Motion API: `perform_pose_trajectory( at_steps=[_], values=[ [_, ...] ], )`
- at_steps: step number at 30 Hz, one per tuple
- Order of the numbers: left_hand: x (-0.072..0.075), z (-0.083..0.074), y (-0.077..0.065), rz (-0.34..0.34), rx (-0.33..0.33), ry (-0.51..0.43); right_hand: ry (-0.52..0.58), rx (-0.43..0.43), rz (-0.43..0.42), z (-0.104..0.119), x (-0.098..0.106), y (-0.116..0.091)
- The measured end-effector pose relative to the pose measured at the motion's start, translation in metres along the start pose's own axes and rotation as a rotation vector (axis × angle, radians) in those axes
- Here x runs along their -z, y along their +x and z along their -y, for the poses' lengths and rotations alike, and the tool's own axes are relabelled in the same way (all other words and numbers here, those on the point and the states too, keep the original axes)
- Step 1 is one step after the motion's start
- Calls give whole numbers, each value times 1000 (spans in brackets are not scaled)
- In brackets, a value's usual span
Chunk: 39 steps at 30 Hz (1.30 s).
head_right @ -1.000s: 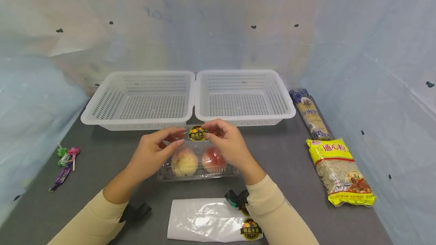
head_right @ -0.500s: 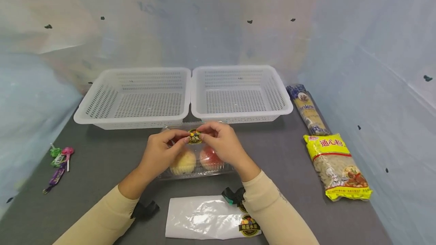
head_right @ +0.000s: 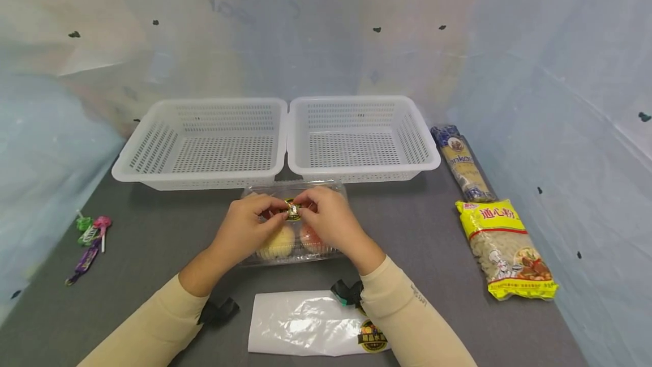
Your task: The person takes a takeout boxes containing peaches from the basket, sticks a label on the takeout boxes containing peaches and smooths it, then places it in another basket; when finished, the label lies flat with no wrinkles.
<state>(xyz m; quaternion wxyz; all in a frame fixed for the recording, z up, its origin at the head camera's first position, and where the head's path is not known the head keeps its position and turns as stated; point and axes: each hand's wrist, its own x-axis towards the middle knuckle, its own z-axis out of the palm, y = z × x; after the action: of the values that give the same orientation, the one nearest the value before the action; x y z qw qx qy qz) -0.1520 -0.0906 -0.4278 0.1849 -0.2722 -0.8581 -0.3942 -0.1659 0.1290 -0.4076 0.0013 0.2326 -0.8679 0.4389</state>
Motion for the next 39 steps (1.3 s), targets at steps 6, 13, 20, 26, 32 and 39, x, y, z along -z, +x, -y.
perform_pose_trajectory(
  at_steps=[6, 13, 20, 26, 32, 39],
  values=[
    [-1, -1, 0, 35, 8, 60, -71, 21, -6, -2, -3, 1],
    [-2, -2, 1, 42, -12, 92, -132, 32, -2, 1, -3, 0],
    [0, -7, -2, 71, -163, 258, -334, 154, 0, 7, -2, -4],
    [3, -16, -12, 183, -242, 436, -607, 327, 82, 14, -1, -11],
    [10, -19, -21, 292, -160, 472, -616, 307, 210, 18, 5, -17],
    [16, -16, -27, 422, -104, 456, -503, 285, 270, 10, 10, -19]
  ],
)
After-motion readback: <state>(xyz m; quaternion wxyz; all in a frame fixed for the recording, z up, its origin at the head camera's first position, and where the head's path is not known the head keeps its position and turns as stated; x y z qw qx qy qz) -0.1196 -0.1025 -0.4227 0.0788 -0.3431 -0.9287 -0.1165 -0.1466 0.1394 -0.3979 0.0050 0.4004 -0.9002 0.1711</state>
